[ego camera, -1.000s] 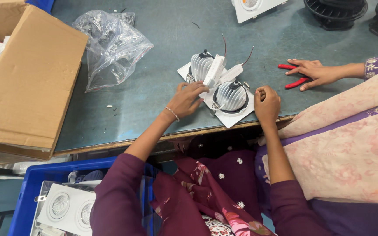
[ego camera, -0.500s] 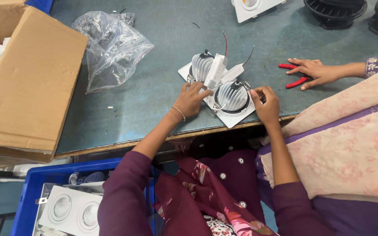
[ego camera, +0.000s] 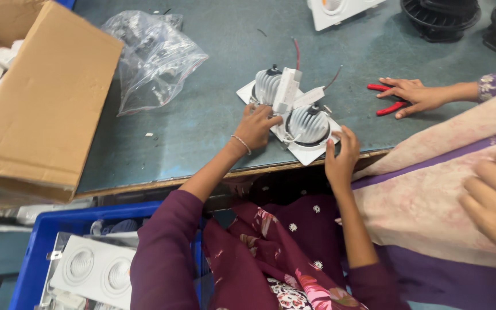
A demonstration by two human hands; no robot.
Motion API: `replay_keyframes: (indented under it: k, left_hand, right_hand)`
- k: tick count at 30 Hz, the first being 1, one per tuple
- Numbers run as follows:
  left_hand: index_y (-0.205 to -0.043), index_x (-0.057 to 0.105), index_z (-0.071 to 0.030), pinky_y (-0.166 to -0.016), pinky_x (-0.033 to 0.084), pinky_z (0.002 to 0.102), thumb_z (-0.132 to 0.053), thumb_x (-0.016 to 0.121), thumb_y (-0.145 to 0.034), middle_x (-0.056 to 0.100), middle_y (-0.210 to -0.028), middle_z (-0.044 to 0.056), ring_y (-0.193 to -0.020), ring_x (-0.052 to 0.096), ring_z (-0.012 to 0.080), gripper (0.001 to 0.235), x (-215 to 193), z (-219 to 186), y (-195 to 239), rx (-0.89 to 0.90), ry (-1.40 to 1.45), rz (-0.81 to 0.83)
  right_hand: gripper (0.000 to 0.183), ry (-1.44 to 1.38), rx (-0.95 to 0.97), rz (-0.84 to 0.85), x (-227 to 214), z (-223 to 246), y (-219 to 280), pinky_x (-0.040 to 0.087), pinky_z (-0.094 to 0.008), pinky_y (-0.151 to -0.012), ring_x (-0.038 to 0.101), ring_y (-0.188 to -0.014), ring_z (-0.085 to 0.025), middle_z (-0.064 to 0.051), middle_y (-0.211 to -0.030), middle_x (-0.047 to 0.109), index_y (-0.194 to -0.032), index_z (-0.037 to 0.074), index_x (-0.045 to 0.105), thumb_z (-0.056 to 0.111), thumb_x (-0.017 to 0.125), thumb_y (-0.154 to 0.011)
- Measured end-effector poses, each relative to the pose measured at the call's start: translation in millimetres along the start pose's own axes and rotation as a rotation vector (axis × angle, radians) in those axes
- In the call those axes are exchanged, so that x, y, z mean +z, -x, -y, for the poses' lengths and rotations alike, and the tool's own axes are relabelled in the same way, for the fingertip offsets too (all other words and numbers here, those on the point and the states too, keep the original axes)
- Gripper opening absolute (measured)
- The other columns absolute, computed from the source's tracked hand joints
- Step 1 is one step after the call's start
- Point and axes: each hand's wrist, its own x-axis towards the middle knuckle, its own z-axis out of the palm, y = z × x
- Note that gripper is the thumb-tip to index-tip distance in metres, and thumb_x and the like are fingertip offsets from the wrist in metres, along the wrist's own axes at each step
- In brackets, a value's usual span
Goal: The person connects electrical wires from LED drivers to double-lamp fixtures using pliers and by hand, handling various components from crates and boxes.
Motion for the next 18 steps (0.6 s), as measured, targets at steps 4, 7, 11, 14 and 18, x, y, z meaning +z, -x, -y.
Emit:
replay_keyframes:
  k: [4,7,11,14,18]
  left_hand:
    - [-0.116,0.065,-0.020,-0.102,0.034,0.051,-0.003,0.068,-0.075,0.058,-0.107,0.008,-0.115,0.058,0.0266,0.044,-4.1,-19.4,13.9,-0.007,0.008,-0.019]
    - [-0.121,0.064,-0.020,-0.107,0.032,0.055,-0.005,0.068,-0.076,0.057,-0.107,0.010,-0.115,0.057,0.0287,0.048,-11.0,-52.5,28.6,-0.058,0.009,-0.039]
    - [-0.122,0.063,-0.022,-0.108,0.031,0.054,-0.006,0.065,-0.078,0.057,-0.110,0.011,-0.115,0.056,0.0304,0.046,-23.7,-94.1,49.0,-0.132,0.015,-0.055]
    - [-0.120,0.063,-0.025,-0.110,0.030,0.053,-0.008,0.064,-0.085,0.057,-0.112,0.009,-0.118,0.056,0.0285,0.039,-30.4,-113.3,65.0,-0.154,0.007,-0.070]
    - [-0.124,0.063,-0.027,-0.111,0.031,0.051,-0.007,0.063,-0.088,0.057,-0.111,0.008,-0.117,0.057,0.0267,0.041,-28.3,-119.7,72.5,-0.182,-0.016,-0.033]
  right_hand:
    - [0.025,-0.029,0.085,-0.083,-3.5,19.2,51.5,0.041,-0.049,-0.111,0.053,-0.123,-0.039,-0.019,-0.126,0.056,-0.115,0.000,0.057,0.008,0.073,-0.097]
    - [0.029,-0.737,0.648,-0.044,-3.7,29.3,81.1,0.047,-0.039,-0.089,0.056,-0.095,-0.029,-0.020,-0.114,0.055,-0.121,0.003,0.048,0.008,0.068,-0.100]
    - [0.022,-1.296,0.880,0.141,-22.2,23.7,82.9,0.055,-0.038,-0.094,0.067,-0.111,-0.030,-0.021,-0.121,0.065,-0.120,0.002,0.054,0.006,0.058,-0.099]
    - [0.023,-1.361,0.941,0.227,-32.0,5.3,69.8,0.056,-0.039,-0.096,0.068,-0.115,-0.033,-0.024,-0.123,0.067,-0.122,-0.004,0.055,0.010,0.053,-0.104]
    - [0.029,-1.253,0.917,0.298,-31.0,-20.0,60.1,0.055,-0.037,-0.093,0.069,-0.110,-0.031,-0.021,-0.119,0.068,-0.129,0.000,0.057,0.005,0.053,-0.101]
